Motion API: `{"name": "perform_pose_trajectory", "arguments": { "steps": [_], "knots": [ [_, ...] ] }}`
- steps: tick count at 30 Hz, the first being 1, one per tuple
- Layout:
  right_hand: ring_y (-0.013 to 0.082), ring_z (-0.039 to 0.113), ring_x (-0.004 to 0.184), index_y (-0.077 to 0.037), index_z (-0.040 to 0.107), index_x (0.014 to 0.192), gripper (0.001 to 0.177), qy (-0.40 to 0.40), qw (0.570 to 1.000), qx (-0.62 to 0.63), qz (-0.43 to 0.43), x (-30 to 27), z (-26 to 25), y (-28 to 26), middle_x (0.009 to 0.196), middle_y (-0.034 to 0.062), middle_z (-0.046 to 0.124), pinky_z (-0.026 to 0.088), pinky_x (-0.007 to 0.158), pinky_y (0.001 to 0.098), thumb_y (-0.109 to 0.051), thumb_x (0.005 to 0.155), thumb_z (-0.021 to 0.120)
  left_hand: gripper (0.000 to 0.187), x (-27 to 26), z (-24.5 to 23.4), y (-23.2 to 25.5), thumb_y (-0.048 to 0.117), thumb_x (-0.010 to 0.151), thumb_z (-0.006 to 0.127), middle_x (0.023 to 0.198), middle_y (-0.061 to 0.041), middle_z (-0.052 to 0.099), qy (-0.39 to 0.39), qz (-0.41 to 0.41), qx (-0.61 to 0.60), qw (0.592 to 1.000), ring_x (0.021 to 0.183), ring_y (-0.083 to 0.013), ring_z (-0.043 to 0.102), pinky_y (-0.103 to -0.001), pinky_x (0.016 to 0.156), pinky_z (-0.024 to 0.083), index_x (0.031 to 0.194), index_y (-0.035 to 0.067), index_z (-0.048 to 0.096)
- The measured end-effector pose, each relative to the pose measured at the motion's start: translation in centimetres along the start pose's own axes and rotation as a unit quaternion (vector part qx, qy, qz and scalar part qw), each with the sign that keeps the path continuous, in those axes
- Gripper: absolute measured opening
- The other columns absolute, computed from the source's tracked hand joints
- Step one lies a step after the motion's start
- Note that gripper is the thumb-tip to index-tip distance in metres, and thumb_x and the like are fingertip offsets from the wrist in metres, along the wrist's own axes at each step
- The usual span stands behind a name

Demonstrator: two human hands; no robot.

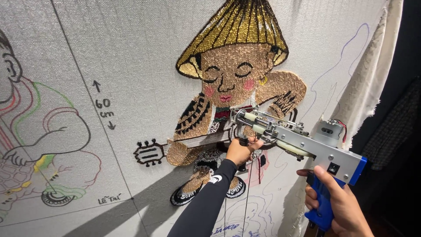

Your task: The person uses a tufting gun to apply yarn to a fabric canvas, following a pre-drawn character outline. They periodically stop to pull away loose threads by hand before resuming the tufting process.

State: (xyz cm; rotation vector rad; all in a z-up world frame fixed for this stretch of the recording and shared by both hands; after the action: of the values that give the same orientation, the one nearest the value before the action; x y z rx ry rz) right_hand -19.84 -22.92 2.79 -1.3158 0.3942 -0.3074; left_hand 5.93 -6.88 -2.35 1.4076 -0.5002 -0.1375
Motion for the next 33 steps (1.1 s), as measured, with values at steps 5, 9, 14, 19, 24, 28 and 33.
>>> {"name": "perform_pose_trajectory", "arguments": {
  "steps": [5, 9, 14, 19, 24, 28, 33],
  "knots": [
    [0.0159, 0.042, 0.046, 0.009, 0.066, 0.113, 0.061, -0.012, 1.000, 0.002, -0.006, -0.5, 1.3, -0.5, 0.059, 0.0072, 0.046, 0.038, 0.042, 0.0336, -0.046, 0.088, 0.065, 0.043, 0.6, -0.6, -0.3, 0.026, 0.082, 0.086, 0.073, -0.003, 0.068, 0.021, -0.020, 0.006, 1.000, 0.045, -0.0099, 0.055, -0.027, 0.043, 0.047, 0.105, -0.007, 0.072],
    [0.0157, 0.045, 0.046, 0.004, 0.068, 0.111, 0.053, -0.019, 0.999, -0.015, -0.022, -0.5, 2.6, -0.4, 0.061, 0.0067, 0.049, 0.038, 0.041, 0.0324, -0.044, 0.088, 0.065, 0.035, 1.7, -1.4, -0.9, 0.028, 0.082, 0.085, 0.061, -0.005, 0.059, 0.037, -0.051, -0.007, 0.998, 0.039, -0.0118, 0.053, -0.029, 0.038, 0.043, 0.106, 0.007, 0.071],
    [0.0153, 0.048, 0.047, 0.003, 0.068, 0.106, 0.043, -0.023, 0.998, -0.012, -0.061, 0.1, 4.4, -0.3, 0.062, 0.0063, 0.052, 0.039, 0.041, 0.0308, -0.036, 0.087, 0.071, 0.033, 1.0, -3.2, 1.3, 0.033, 0.084, 0.084, 0.062, -0.004, 0.063, 0.069, -0.083, 0.070, 0.992, 0.041, -0.0111, 0.056, -0.028, 0.039, 0.044, 0.096, 0.003, 0.075],
    [0.0155, 0.048, 0.046, 0.002, 0.067, 0.101, 0.037, -0.037, 0.995, -0.010, -0.093, 0.8, 5.7, -0.4, 0.061, 0.0060, 0.052, 0.039, 0.042, 0.0296, -0.031, 0.087, 0.074, 0.037, 2.5, -4.6, 0.9, 0.034, 0.084, 0.085, 0.066, -0.001, 0.064, 0.070, -0.058, 0.063, 0.994, 0.041, -0.0123, 0.054, -0.029, 0.039, 0.043, 0.098, 0.001, 0.076],
    [0.0166, 0.048, 0.046, 0.005, 0.064, 0.092, 0.038, -0.058, 0.993, -0.002, -0.101, 1.9, 5.6, 0.5, 0.059, 0.0059, 0.050, 0.040, 0.043, 0.0305, -0.032, 0.090, 0.073, 0.038, 2.2, -4.8, 1.5, 0.036, 0.083, 0.082, 0.064, -0.003, 0.065, 0.071, -0.077, 0.106, 0.989, 0.040, -0.0131, 0.056, -0.030, 0.041, 0.044, 0.104, 0.004, 0.080],
    [0.0161, 0.047, 0.045, 0.002, 0.067, 0.093, 0.035, -0.056, 0.995, -0.005, -0.084, 1.7, 5.7, 0.7, 0.058, 0.0058, 0.050, 0.040, 0.043, 0.0301, -0.033, 0.089, 0.071, 0.040, 2.2, -4.9, 1.4, 0.037, 0.084, 0.082, 0.063, -0.004, 0.066, 0.064, -0.074, 0.116, 0.988, 0.041, -0.0134, 0.058, -0.029, 0.042, 0.046, 0.113, 0.010, 0.078],
    [0.0165, 0.048, 0.046, 0.001, 0.065, 0.091, 0.035, -0.055, 0.995, 0.008, -0.077, 1.8, 5.7, 0.7, 0.059, 0.0065, 0.051, 0.040, 0.044, 0.0306, -0.033, 0.090, 0.070, 0.041, 3.1, -5.2, 0.9, 0.036, 0.083, 0.081, 0.062, -0.004, 0.064, 0.068, -0.065, 0.107, 0.990, 0.041, -0.0134, 0.055, -0.029, 0.041, 0.044, 0.115, 0.010, 0.079]
  ]
}}
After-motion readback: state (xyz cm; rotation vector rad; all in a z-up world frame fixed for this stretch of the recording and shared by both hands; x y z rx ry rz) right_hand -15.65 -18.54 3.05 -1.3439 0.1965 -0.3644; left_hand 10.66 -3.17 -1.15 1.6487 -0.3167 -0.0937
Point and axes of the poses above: each hand's wrist, its own x-axis towards the middle knuckle, its own z-axis out of the palm, y = z × x, the point moved 8 cm from there along x, towards the middle knuckle
